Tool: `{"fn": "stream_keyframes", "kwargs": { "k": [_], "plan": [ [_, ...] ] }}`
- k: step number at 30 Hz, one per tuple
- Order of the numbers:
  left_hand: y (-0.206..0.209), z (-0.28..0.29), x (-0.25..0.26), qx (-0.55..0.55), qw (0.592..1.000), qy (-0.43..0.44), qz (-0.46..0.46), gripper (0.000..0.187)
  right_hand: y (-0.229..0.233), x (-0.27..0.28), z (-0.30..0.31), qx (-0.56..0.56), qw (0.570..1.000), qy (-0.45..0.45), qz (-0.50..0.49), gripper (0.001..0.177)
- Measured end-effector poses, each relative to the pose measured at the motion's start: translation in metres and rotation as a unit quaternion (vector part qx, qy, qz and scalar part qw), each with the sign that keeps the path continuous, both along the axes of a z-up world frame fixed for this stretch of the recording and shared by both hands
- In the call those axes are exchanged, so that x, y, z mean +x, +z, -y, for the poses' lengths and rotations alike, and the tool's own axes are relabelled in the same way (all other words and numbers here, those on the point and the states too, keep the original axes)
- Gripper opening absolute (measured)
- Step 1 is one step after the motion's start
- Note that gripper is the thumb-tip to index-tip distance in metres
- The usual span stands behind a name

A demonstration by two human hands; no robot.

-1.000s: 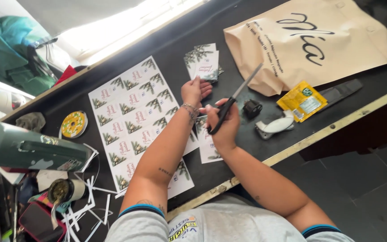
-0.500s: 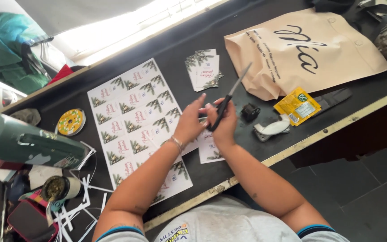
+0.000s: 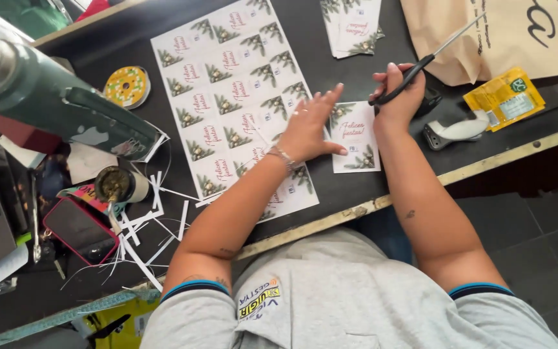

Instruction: Cutting out individual cards from a printed sheet using scissors

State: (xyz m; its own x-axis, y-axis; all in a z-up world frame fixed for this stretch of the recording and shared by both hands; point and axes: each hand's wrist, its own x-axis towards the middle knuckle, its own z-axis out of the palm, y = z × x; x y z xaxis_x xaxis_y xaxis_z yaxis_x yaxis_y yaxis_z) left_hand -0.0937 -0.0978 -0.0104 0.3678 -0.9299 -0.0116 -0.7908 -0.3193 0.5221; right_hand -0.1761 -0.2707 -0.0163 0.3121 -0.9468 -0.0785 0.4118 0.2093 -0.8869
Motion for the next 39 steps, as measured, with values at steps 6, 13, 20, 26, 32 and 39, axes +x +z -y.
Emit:
{"fn": "stream_keyframes", "kwargs": {
  "k": [6,13,20,26,32,39],
  "plan": [
    [-0.042,0.019,0.000,-0.002,0.999,-0.004,0.036,0.147,-0.057,0.011,0.026,-0.077,0.997,0.023,-0.005,0.019],
    [-0.039,0.024,0.001,0.013,0.995,-0.038,0.092,0.140,-0.040,0.009,0.008,-0.136,0.989,0.039,-0.031,0.019],
    [-0.024,0.007,-0.011,-0.004,0.999,-0.050,0.013,0.118,-0.047,0.009,0.011,-0.143,0.988,0.048,-0.039,0.019],
    [0.005,-0.020,-0.040,0.040,0.997,-0.068,0.017,0.133,-0.043,0.009,0.007,-0.162,0.984,0.054,-0.048,0.019],
    [-0.009,-0.018,-0.041,0.021,0.998,-0.062,-0.013,0.127,-0.047,0.009,0.005,-0.165,0.983,0.067,-0.045,0.020],
    [-0.014,-0.017,-0.040,-0.004,0.997,-0.058,-0.052,0.123,-0.046,0.010,0.003,-0.155,0.984,0.080,-0.048,0.021]
  ]
}}
